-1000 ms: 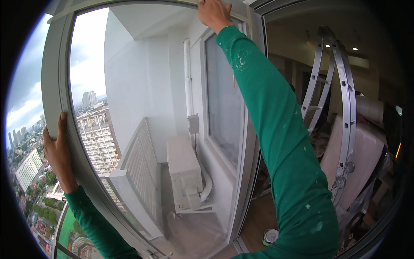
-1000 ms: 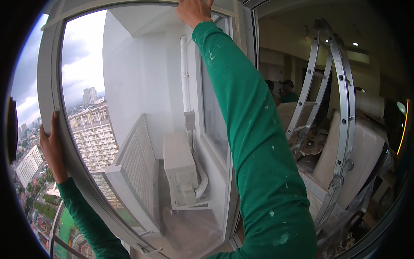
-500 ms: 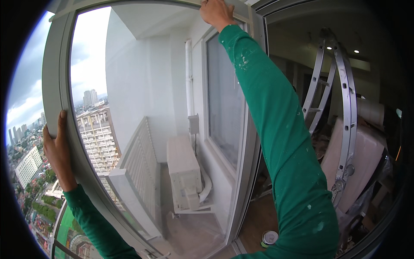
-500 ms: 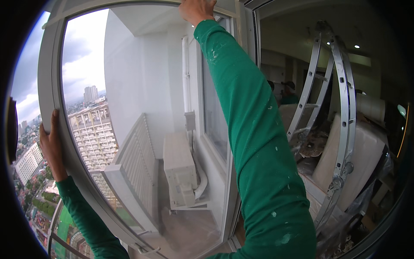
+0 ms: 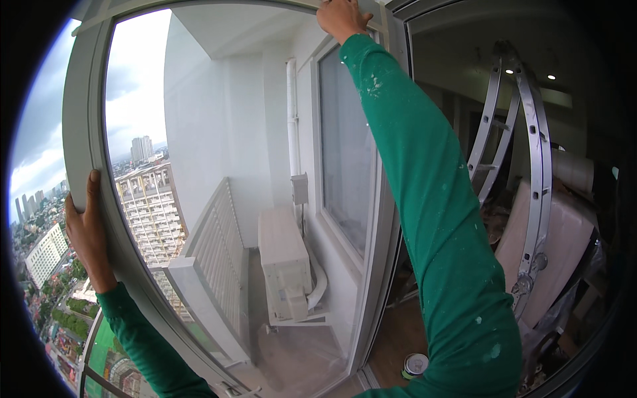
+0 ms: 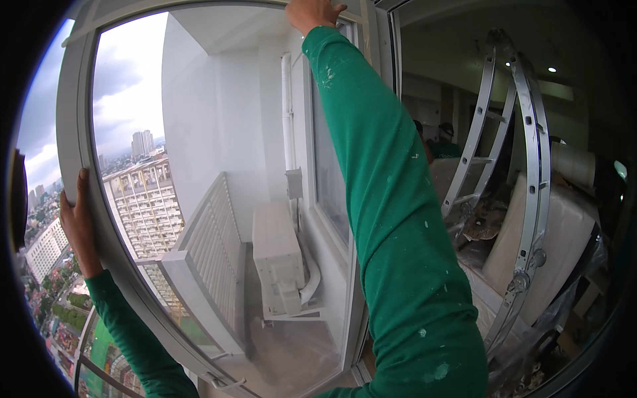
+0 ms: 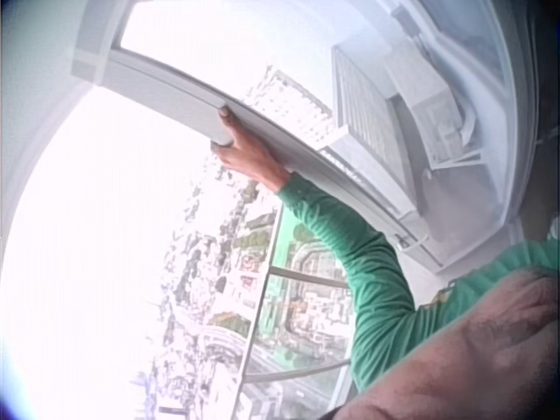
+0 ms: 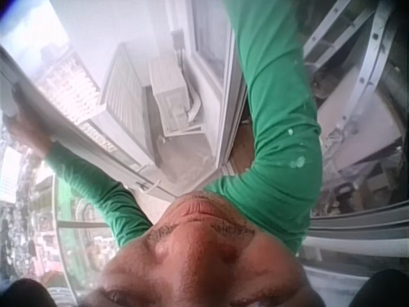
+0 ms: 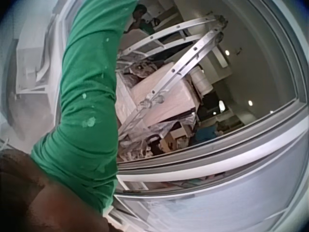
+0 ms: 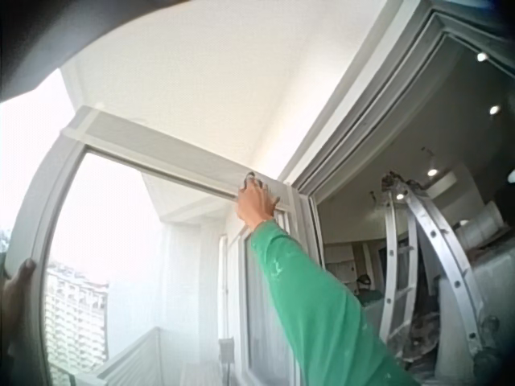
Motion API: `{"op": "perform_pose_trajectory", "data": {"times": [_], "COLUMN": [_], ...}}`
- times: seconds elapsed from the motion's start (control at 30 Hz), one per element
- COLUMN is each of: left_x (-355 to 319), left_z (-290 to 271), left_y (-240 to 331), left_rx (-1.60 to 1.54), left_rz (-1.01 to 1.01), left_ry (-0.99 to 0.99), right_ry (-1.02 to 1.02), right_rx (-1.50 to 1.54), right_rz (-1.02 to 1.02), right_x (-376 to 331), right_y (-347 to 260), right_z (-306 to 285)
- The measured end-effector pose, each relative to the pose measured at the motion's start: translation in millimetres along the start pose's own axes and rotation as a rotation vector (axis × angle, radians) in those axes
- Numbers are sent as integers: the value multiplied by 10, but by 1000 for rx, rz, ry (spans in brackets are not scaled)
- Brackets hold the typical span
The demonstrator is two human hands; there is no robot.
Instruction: The person applies adhesive tape to the upper frame of a doorway, pressing it down by hand and using a scraper to smooth it.
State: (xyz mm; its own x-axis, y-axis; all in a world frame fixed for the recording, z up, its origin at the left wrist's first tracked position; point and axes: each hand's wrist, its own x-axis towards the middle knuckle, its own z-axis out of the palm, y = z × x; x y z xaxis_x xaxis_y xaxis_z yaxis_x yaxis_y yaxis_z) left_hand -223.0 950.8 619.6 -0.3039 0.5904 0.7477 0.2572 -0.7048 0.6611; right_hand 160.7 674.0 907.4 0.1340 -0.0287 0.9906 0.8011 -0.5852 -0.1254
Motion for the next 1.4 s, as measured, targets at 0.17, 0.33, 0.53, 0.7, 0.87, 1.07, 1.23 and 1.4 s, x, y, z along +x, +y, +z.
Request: {"op": "perform_pose_trajectory", "data": {"times": [0.17,0.33,0.53,0.7,0.87,1.07,1.23,1.4], "left_x": [39,-29,-11,28,228,294,285,-87], "left_z": [2,-45,-46,-113,-47,715,1708,2559], "left_y": [-56,56,4,-39,-60,1550,3052,3957], "left_rx": [7,-10,16,-1,141,434,306,368], "left_rz": [14,19,59,20,158,835,1234,1010], "left_ry": [23,46,77,18,242,541,389,318], "right_ry": [72,31,24,364,354,250,184,177], "right_rx": [105,31,17,228,276,423,335,333], "right_rz": [-110,-95,30,-229,-177,-68,-78,-89], "right_x": [-11,-47,-59,-532,-1362,-2173,-2295,-2313], "right_y": [68,-8,483,1349,2186,2422,2267,2350], "right_z": [54,-59,-16,-137,156,603,570,613]}}
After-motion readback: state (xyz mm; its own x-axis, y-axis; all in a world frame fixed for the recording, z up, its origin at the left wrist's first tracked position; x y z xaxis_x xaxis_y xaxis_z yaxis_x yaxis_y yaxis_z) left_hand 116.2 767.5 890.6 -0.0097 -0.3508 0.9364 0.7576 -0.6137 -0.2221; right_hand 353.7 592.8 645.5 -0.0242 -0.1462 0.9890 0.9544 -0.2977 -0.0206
